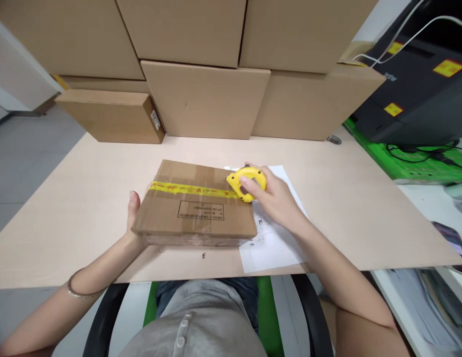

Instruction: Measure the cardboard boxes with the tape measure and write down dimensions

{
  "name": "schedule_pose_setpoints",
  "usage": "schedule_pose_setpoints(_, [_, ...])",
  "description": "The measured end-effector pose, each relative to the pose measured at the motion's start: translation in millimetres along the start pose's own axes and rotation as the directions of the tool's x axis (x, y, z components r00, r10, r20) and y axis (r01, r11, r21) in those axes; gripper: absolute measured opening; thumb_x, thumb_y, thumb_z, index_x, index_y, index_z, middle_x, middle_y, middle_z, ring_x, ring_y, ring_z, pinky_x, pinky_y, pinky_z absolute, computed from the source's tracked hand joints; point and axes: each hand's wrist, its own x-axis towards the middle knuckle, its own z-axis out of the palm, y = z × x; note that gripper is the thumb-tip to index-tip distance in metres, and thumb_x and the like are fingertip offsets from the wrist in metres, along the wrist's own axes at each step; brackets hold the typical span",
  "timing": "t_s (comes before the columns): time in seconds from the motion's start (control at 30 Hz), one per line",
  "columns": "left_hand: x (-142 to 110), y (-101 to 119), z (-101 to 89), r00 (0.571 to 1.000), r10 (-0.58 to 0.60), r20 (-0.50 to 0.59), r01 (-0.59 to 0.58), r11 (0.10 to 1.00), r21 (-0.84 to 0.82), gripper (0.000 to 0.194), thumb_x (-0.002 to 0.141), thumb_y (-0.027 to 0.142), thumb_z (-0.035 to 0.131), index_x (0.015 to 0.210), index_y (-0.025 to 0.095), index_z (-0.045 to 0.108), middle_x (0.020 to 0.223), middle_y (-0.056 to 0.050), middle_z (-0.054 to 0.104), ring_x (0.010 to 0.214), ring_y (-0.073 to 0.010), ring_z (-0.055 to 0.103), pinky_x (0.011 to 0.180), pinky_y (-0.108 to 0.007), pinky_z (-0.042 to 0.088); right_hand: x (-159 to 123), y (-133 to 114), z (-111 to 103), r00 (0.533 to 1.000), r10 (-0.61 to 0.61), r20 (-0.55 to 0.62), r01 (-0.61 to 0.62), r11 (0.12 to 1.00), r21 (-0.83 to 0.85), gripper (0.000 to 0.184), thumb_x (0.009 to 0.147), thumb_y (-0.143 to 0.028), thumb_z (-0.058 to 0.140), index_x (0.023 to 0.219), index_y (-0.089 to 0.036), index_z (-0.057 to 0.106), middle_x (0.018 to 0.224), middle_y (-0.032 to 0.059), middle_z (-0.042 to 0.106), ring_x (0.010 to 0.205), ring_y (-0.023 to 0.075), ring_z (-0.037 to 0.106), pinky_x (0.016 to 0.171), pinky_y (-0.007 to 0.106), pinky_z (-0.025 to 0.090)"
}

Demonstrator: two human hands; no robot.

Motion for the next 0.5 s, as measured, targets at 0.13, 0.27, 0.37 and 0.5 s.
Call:
schedule_pose_setpoints(0.13, [1.7,-10.5,-5.2,0.996,-0.054,-0.073,0.055,0.998,0.011,0.068,0.082,0.077,0.066,0.133,0.033,0.062,0.149,-0.005,0.059,0.146,-0.0367,0.047,0.119,-0.051,0.044,-10.6,-5.0,13.7,0.996,0.001,0.094,0.015,0.985,-0.174,0.049,0.095,-0.066,0.059,0.123,-0.027,0.067,0.149,0.0108,0.065,0.127,0.035,0.065,0.107,0.059,0.048])
schedule_pose_setpoints(0.27, [2.2,-13.0,-11.3,0.988,-0.112,-0.106,0.112,0.994,-0.009,0.059,0.077,0.064,0.074,0.126,0.034,0.062,0.141,-0.003,0.058,0.14,-0.0339,0.048,0.109,-0.044,0.047,-6.7,-13.5,32.2,0.979,-0.14,0.147,0.171,0.96,-0.223,0.047,0.093,-0.071,0.053,0.09,-0.025,0.059,0.143,0.0154,0.064,0.136,0.0387,0.055,0.111,0.061,0.042])
schedule_pose_setpoints(0.37, [1.9,-12.8,-12.6,0.986,-0.132,-0.098,0.129,0.991,-0.032,0.056,0.081,0.06,0.069,0.132,0.037,0.061,0.138,-0.003,0.059,0.133,-0.0326,0.052,0.102,-0.042,0.049,-1.6,-14.4,42.0,0.973,-0.189,0.135,0.218,0.943,-0.25,0.045,0.093,-0.07,0.053,0.093,-0.026,0.051,0.128,0.0177,0.066,0.124,0.0367,0.059,0.106,0.058,0.044])
schedule_pose_setpoints(0.5, [3.5,-14.0,-14.9,0.988,-0.13,-0.081,0.129,0.992,-0.013,0.058,0.082,0.058,0.069,0.136,0.039,0.06,0.131,-0.003,0.062,0.131,-0.0335,0.053,0.1,-0.042,0.049,17.0,6.2,23.3,0.996,-0.087,0.028,0.092,0.965,-0.245,0.051,0.098,-0.073,0.04,0.112,-0.025,0.05,0.117,0.013,0.068,0.101,0.0283,0.065,0.086,0.044,0.051])
